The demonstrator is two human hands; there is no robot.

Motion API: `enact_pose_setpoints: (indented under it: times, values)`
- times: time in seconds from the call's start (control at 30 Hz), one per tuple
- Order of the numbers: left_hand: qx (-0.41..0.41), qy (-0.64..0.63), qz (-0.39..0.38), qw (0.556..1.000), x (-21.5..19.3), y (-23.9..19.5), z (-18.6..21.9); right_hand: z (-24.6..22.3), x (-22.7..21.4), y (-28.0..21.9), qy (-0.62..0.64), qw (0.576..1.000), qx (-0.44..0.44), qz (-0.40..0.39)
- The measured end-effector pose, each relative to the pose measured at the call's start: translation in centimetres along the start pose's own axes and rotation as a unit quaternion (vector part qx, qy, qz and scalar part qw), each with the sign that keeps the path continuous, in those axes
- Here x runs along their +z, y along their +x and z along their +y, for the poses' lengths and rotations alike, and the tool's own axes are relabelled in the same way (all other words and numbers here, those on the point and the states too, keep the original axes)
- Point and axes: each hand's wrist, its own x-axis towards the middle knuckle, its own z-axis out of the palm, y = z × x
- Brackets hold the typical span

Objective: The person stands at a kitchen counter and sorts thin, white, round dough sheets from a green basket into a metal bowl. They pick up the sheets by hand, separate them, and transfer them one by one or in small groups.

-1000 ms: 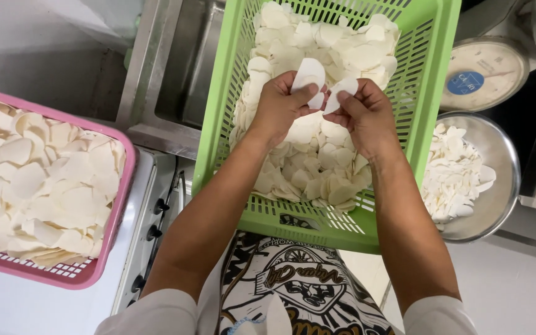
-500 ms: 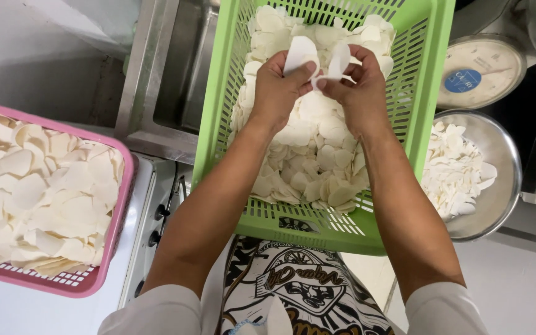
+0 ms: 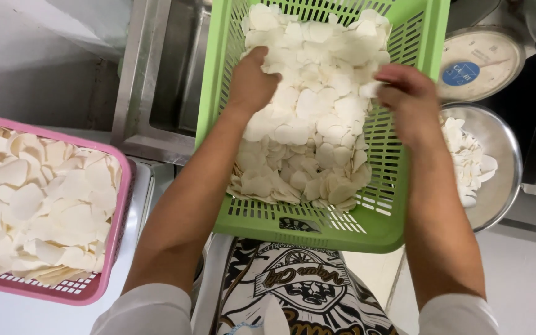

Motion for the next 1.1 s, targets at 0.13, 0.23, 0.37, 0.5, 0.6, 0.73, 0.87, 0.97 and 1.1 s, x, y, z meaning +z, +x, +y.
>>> enact_pose_setpoints:
  times: [0.13,0.23,0.37,0.5,0.6,0.73,0.87,0.97,1.1]
  values:
    - [0.017,0.044,0.043,0.998,-1.1,0.1,-2.4,8.5,-9.6,-1.3,0.043,0.981,-0.015,0.191]
    - [0.024,0.063,-0.001,0.998,-1.0,-1.0,-1.9,14.3,-15.2,-3.1,0.025,0.963,0.000,0.270]
    - [0.052,0.101,-0.063,0.992,0.9,-2.1,-1.7,17.7,-16.4,-4.5,-0.181,0.951,-0.064,0.244]
    - [0.076,0.143,-0.195,0.967,3.8,-5.5,0.6,13.7,-9.7,-5.4,-0.123,0.954,-0.234,0.141]
    - [0.191,0.168,-0.207,0.945,8.6,-6.5,-3.6,7.2,-1.4,-6.8,-0.171,0.954,-0.247,-0.014]
    - [0.184,0.255,-0.225,0.922,12.1,-6.9,-6.4,5.0,3.6,-5.6,-0.371,0.899,-0.111,-0.202]
    - [0.170,0.266,-0.225,0.922,11.3,-6.2,-6.3,10.4,7.0,-1.2,-0.420,0.880,-0.096,-0.202]
    - [0.166,0.278,-0.230,0.918,9.6,-5.9,-5.6,13.1,9.1,-0.2,-0.454,0.867,-0.101,-0.178]
    - [0.148,0.266,-0.219,0.927,8.5,-5.7,-4.7,11.4,10.4,-2.2,-0.435,0.882,-0.110,-0.141]
